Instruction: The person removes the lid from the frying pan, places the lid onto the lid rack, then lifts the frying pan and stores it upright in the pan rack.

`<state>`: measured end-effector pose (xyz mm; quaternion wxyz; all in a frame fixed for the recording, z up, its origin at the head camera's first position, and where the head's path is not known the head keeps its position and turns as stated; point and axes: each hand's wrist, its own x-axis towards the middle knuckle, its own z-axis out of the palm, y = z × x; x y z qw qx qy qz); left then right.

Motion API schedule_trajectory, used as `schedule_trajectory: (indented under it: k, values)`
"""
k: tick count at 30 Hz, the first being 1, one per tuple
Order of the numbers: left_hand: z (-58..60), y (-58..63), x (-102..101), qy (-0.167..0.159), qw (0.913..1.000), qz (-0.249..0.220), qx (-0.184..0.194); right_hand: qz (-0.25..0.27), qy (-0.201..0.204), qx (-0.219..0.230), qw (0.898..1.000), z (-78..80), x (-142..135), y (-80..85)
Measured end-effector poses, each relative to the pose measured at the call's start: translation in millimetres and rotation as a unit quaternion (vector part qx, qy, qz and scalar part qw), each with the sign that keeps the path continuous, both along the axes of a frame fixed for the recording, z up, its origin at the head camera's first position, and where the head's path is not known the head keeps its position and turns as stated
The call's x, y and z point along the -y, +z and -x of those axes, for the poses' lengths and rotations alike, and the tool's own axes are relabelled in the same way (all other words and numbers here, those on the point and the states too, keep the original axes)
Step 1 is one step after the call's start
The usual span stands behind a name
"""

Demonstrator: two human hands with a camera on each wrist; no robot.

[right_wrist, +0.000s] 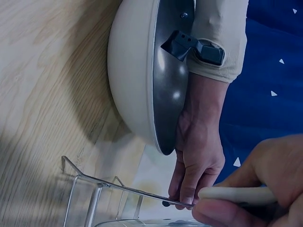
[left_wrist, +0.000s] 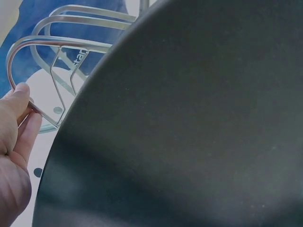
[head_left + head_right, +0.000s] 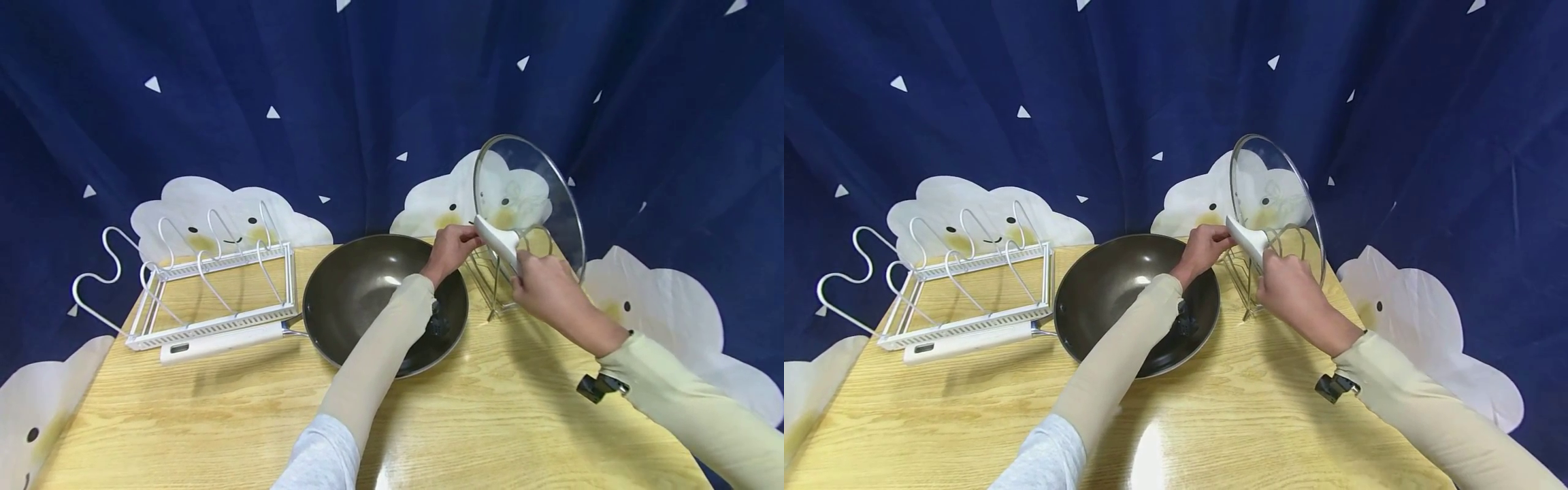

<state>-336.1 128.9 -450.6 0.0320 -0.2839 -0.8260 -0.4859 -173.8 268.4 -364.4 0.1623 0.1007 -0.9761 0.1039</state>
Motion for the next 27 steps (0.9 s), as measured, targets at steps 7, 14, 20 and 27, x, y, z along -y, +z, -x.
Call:
schedule_trajectory:
  k: [7, 14, 20, 27]
  values:
    - [-0.2, -0.7, 0, 0.000, 0.9998, -0.013, 0.012, 0.010, -0.006, 0.021, 1.000, -0.7, 7, -1.4]
    - [-0.2, -1.1, -1, 0.009, 0.9995, -0.024, 0.019, 0.016, -0.011, 0.024, 1.000, -1.0, 11, -4.4]
    - [-0.5, -1.6, -1, 0.016, 0.9987, -0.033, 0.036, 0.014, -0.007, 0.009, 1.000, -1.2, 15, -9.2]
    - [-0.7, -4.0, -1, 0.017, 0.9983, -0.033, 0.044, -0.004, -0.002, -0.042, 0.999, -0.9, 19, -19.4]
